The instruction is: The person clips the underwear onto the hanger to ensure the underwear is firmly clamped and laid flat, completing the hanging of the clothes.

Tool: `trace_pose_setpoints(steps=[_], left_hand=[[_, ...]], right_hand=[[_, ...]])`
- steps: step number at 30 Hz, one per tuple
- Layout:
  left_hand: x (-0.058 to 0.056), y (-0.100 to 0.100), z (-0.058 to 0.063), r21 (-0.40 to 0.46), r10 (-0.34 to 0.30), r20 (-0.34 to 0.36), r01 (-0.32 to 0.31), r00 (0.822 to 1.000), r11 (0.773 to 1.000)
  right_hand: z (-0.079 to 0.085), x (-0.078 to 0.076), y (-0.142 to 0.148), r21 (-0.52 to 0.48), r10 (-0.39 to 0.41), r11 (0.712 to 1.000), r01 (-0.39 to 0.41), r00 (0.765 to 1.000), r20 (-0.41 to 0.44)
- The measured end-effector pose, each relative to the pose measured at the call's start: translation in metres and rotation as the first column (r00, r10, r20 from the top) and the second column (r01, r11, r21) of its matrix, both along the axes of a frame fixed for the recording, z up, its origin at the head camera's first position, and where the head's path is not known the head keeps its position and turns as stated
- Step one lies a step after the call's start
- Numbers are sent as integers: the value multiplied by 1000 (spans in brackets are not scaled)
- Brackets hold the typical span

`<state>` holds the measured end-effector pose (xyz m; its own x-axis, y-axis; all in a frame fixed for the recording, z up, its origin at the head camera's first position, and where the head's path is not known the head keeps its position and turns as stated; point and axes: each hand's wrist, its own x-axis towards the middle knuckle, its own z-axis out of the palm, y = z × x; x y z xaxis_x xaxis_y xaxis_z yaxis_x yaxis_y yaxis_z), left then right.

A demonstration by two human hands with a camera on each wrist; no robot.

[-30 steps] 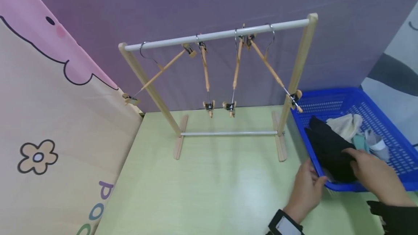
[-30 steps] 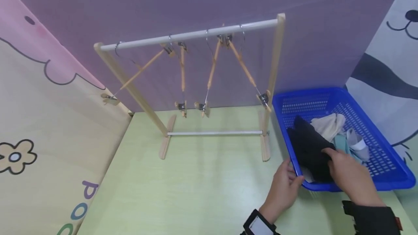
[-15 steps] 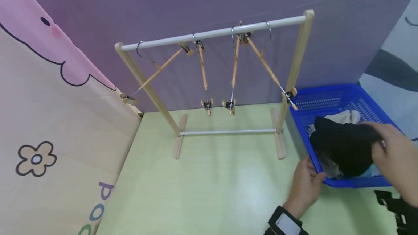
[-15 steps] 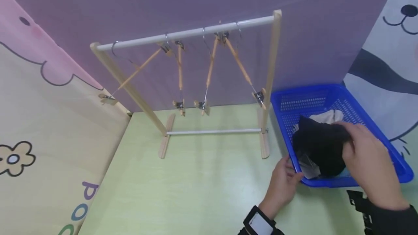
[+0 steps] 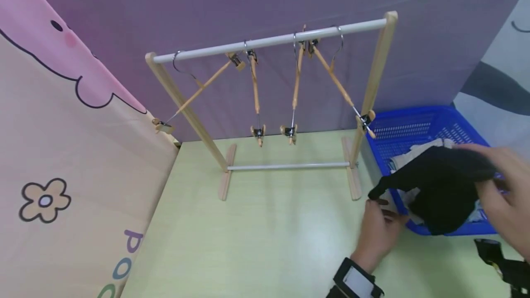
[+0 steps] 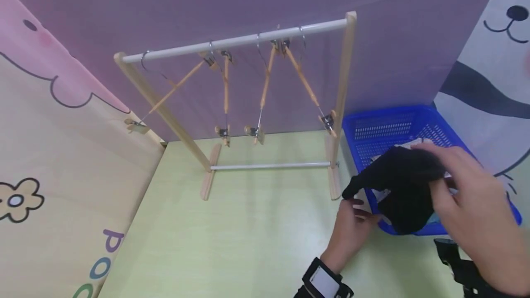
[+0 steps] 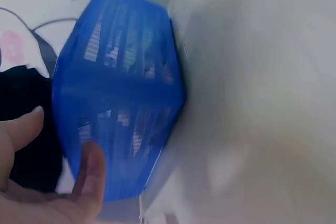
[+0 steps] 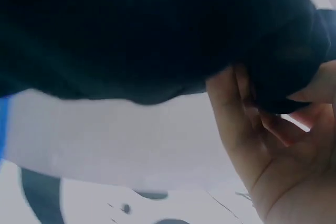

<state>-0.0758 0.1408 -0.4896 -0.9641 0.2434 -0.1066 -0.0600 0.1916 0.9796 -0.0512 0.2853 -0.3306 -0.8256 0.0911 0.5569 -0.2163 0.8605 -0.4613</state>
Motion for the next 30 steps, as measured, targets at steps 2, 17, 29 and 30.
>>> trace_pose_setpoints(steps=[2,17,29,30], left_hand=[[-3,-8,0,22,44,-11,-44,999,999],[-46,-59,-20,-281,-29,-488,-126,872,951],[-53,-101,-23,-33,53,-339,-68,939,997],[-52,-106,-21,-14,67,-321,-75,945,997]], right_hand=[[-13,0,-6,2,55,998,-55,995,86],[-78,-2,-28,-103,342,940,-326,903,261],[-91,-4,-37,-348,564,800,-488,811,160],[-94,-5,-36,-409,580,777,-479,798,167]])
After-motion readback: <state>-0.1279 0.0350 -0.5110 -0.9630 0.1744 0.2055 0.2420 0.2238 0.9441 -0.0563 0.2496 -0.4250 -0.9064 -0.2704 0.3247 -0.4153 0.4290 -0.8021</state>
